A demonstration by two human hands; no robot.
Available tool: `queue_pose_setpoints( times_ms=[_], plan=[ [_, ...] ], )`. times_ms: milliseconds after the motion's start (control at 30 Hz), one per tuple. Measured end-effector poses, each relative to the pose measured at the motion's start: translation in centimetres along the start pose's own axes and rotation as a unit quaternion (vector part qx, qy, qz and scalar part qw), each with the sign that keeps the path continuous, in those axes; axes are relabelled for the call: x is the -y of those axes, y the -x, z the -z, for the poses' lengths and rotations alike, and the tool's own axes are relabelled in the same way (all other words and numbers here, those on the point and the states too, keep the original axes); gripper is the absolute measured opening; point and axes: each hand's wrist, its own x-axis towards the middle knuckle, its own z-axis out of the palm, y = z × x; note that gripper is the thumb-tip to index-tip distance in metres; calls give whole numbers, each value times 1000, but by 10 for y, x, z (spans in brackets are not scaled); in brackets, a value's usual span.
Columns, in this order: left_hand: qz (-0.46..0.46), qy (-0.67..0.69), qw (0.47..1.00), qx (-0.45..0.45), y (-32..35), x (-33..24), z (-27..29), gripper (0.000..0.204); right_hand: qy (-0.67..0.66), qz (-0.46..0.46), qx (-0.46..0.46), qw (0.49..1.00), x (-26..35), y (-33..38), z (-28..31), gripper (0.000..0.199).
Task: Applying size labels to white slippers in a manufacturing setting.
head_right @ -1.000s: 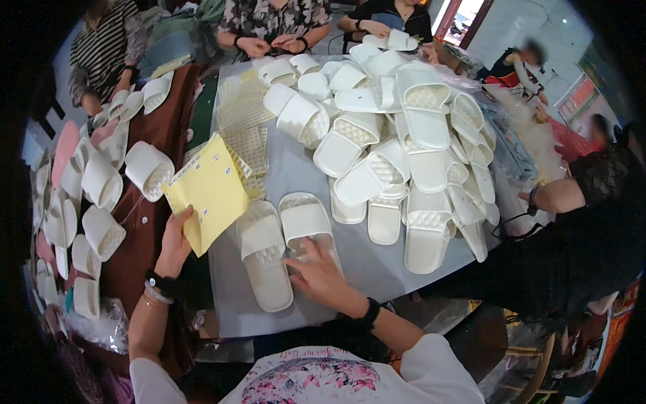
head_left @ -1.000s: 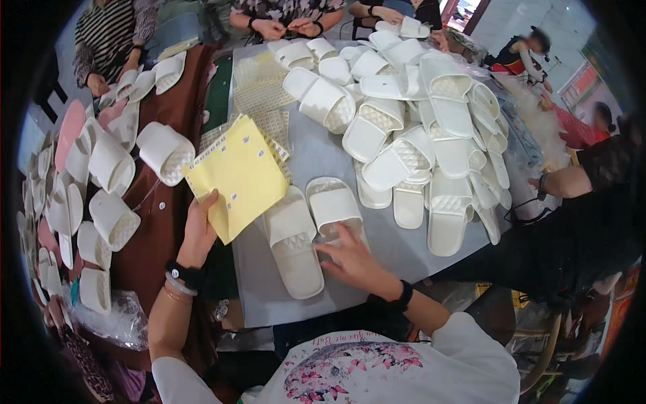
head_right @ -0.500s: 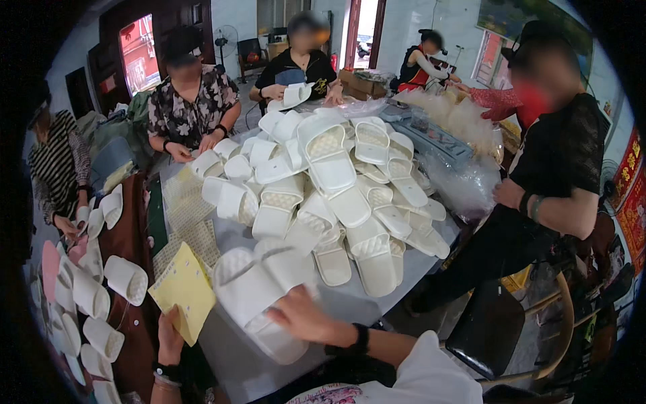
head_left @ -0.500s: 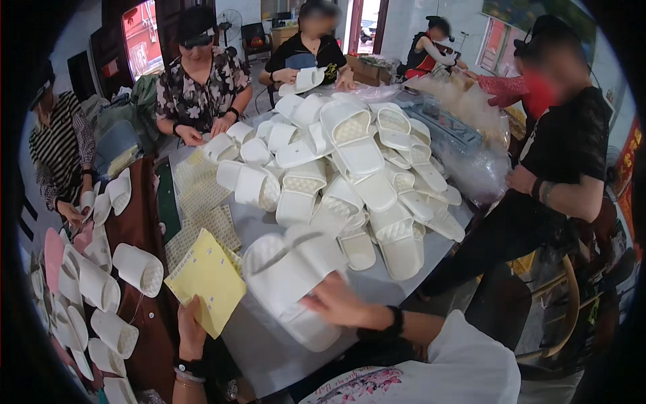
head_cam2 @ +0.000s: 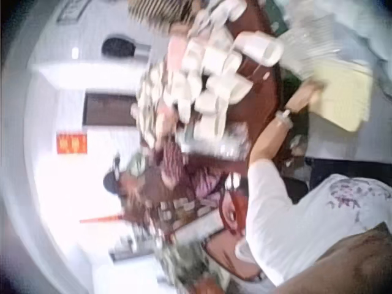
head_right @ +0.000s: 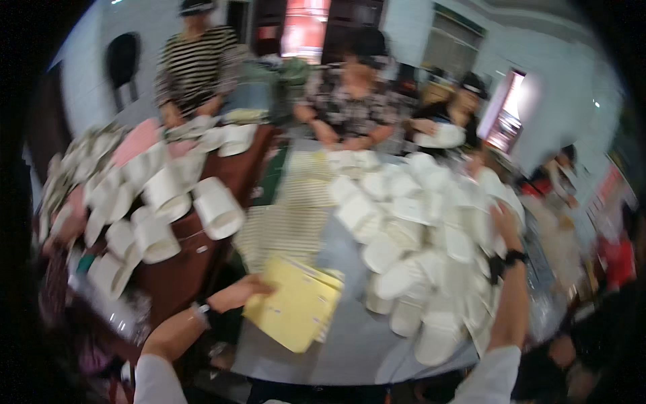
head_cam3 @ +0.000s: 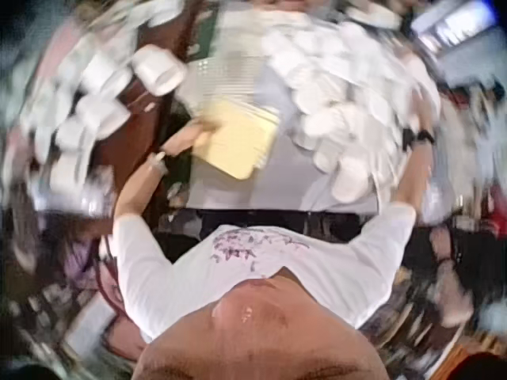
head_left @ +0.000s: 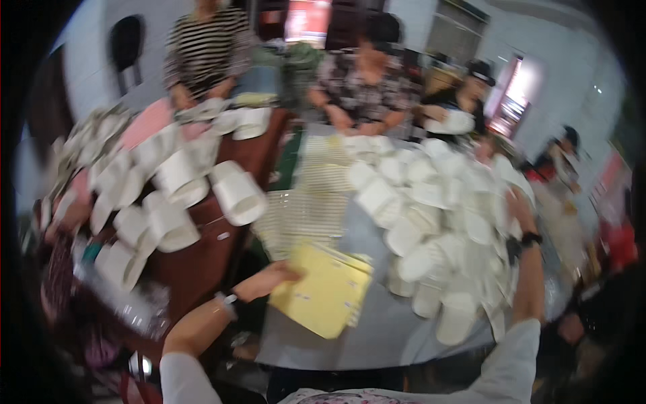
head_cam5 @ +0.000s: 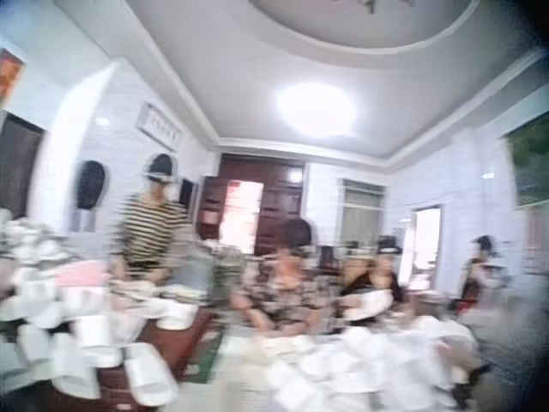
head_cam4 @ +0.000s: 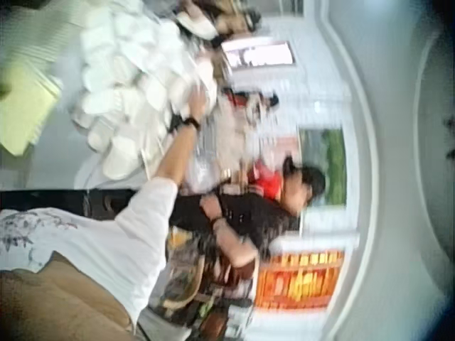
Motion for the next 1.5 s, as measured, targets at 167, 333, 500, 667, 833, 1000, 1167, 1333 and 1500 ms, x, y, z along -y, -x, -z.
queue_pose_setpoints(
  times_ms=[167,333,500,667,833,1000,1167,1333,1500],
  plan=[
    [42,-128,987,87,6,-3,-10,38,27,62,127,990,-79,-4,-35,44],
    [42,-41,994,92,9,-2,-15,37,75,-33,-124,989,-38,-29,0,33],
    [48,-111,986,117,1,6,-16,40,-305,220,-41,926,237,30,-10,23],
    [19,-103,987,124,1,9,-19,41,-160,529,130,824,469,128,-85,32],
    [-55,-31,992,109,11,6,-17,36,-49,615,147,773,598,159,-192,67],
    [-71,-105,991,53,5,10,-16,36,-3,598,310,739,647,155,-217,80],
    [-19,-68,993,92,-6,13,-25,33,-163,574,506,623,677,171,-217,83],
    [15,-144,985,93,-5,10,-27,33,-175,553,531,618,710,202,-241,79],
    [-89,-169,980,57,-21,31,-21,34,-127,491,622,597,714,204,-233,51]
  ],
)
